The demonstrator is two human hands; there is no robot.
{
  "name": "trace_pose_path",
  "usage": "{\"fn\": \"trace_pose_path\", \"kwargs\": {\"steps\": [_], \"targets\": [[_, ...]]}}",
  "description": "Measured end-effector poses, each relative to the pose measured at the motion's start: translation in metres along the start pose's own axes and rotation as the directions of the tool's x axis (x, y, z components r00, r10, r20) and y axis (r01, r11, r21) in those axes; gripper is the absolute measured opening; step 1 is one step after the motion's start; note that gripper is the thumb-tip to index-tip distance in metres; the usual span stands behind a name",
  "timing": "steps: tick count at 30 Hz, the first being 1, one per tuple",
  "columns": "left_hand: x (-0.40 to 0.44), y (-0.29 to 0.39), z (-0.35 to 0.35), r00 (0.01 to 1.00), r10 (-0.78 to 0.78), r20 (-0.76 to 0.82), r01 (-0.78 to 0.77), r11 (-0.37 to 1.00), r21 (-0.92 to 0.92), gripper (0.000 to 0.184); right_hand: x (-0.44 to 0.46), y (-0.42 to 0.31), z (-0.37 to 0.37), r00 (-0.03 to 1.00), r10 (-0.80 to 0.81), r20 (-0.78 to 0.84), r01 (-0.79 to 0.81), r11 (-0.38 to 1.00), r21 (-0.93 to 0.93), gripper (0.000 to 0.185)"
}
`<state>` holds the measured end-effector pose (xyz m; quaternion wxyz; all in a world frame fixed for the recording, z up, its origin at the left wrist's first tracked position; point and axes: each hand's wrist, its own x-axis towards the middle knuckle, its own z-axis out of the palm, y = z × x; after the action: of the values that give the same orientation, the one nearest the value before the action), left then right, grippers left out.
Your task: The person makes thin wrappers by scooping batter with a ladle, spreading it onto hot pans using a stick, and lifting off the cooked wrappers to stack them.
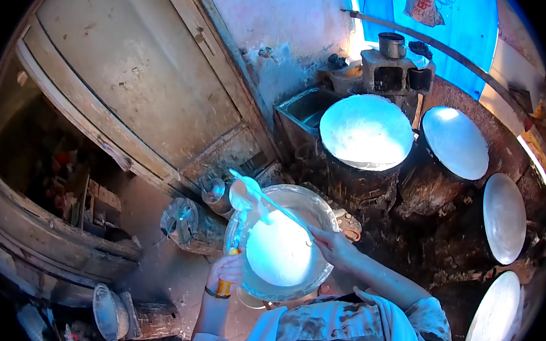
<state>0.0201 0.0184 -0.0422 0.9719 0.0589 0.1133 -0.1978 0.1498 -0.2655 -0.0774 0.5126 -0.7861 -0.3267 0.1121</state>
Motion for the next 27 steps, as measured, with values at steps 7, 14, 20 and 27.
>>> {"fn": "trace_pose_path", "kwargs": {"steps": [7, 14, 20, 27], "targets": [[-0.029, -0.008, 0.043, 0.992, 0.094, -0.086, -0.067, 0.958, 0.281, 0.022, 0.024, -0.024, -0.039, 0.991, -0.018, 0.134, 0.030, 0.996, -0.088, 0.037], [-0.077, -0.009, 0.135, 0.908, 0.416, 0.054, -0.288, 0.523, 0.802, 0.033, 0.038, -0.074, -0.072, 0.920, -0.371, -0.128, 0.374, 0.928, -0.005, 0.040], [-0.016, 0.000, 0.009, 0.780, 0.576, -0.247, -0.183, 0.586, 0.789, 0.023, 0.003, -0.004, -0.013, 0.974, -0.197, -0.116, 0.206, 0.976, 0.069, 0.035], [0.090, -0.001, -0.115, 0.995, -0.073, 0.069, 0.097, 0.871, -0.481, 0.023, -0.034, 0.068, 0.044, 0.969, 0.237, 0.072, -0.217, 0.952, -0.216, 0.030]]}}
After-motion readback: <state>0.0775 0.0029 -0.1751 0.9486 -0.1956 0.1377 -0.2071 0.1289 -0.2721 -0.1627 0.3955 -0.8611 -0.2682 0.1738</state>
